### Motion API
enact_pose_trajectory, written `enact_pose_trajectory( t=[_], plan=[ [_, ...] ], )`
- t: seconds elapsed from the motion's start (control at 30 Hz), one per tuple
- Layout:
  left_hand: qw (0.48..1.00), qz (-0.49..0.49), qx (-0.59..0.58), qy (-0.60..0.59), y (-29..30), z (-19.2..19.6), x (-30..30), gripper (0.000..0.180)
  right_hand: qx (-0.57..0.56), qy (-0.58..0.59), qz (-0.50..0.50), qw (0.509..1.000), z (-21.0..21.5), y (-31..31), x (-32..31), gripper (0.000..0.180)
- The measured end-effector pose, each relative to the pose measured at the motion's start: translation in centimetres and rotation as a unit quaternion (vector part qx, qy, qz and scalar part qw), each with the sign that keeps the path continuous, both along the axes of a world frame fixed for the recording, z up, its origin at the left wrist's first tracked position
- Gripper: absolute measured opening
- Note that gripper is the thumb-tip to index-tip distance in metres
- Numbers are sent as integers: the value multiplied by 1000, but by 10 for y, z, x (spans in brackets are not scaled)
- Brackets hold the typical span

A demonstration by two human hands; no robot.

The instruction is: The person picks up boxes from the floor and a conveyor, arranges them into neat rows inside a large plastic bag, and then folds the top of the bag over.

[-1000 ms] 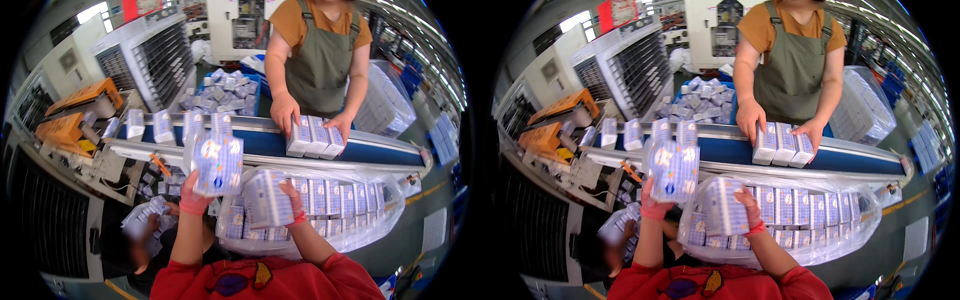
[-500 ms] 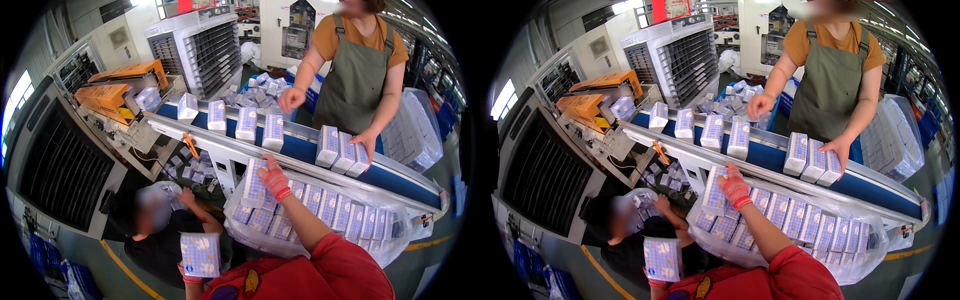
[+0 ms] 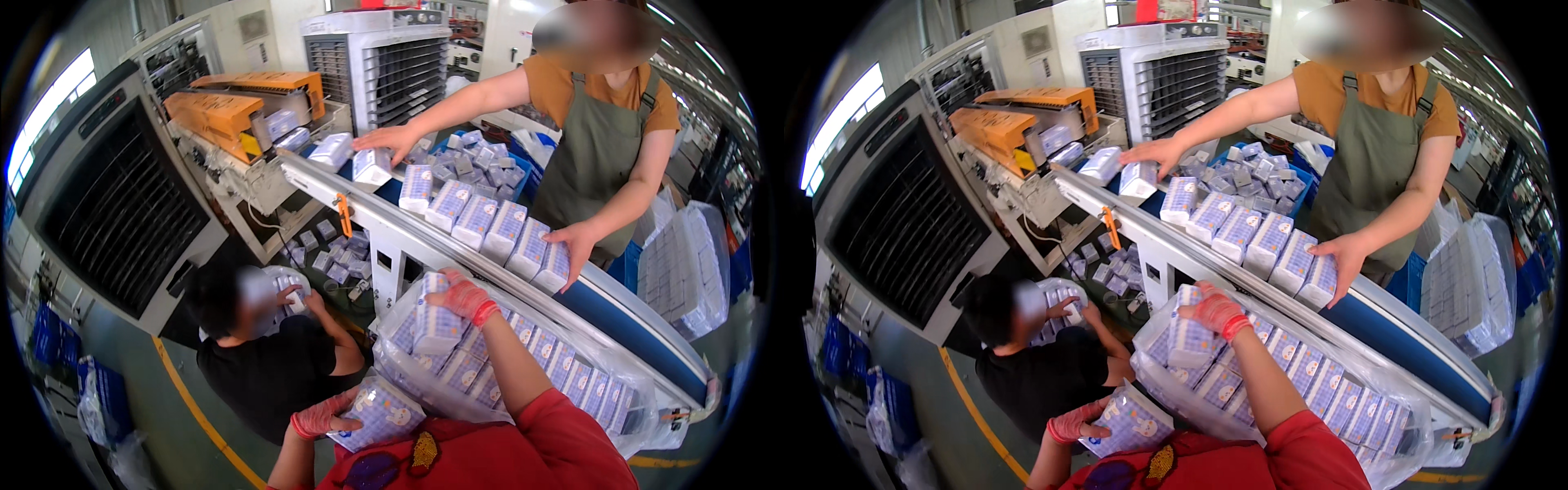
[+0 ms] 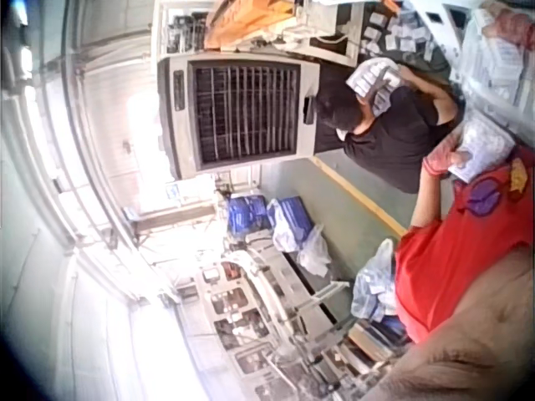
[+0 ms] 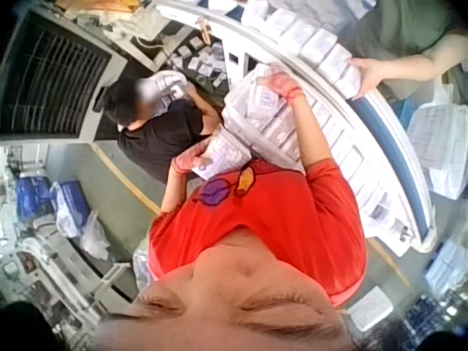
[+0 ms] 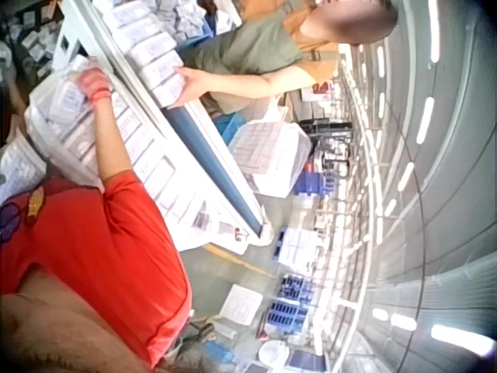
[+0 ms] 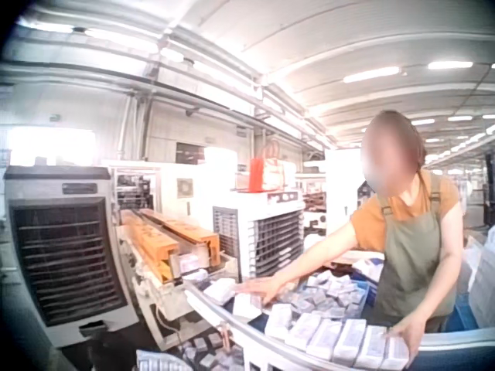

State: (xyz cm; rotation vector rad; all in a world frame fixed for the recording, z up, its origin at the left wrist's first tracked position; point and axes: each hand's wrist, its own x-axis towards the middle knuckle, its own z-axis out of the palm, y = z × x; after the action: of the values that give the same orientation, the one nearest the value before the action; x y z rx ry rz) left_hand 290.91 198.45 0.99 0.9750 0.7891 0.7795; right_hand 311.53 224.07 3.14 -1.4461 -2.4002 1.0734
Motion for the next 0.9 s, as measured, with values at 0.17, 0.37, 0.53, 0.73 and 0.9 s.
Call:
enact_pose_trajectory(
  t=[0.17,0.37,0.53,0.73,0.9],
  plan=[
    [984,130,-94,-74,-51,-28,-9,71,174,-133,-18,976,36,-2,-17,70],
    [831,447,-157,-292,-105,-114,16,64,398,55,116,908,66,104,-70,42],
    [845,454,-171,-226,-100,-112,11,55,293,-152,203,922,39,172,-69,48],
    [834,471,-229,-174,-92,-128,-27,40,277,-164,344,882,62,188,10,61],
    [857,409,-249,-193,-49,-138,-73,67,213,-260,252,907,65,160,88,78]
  ],
)
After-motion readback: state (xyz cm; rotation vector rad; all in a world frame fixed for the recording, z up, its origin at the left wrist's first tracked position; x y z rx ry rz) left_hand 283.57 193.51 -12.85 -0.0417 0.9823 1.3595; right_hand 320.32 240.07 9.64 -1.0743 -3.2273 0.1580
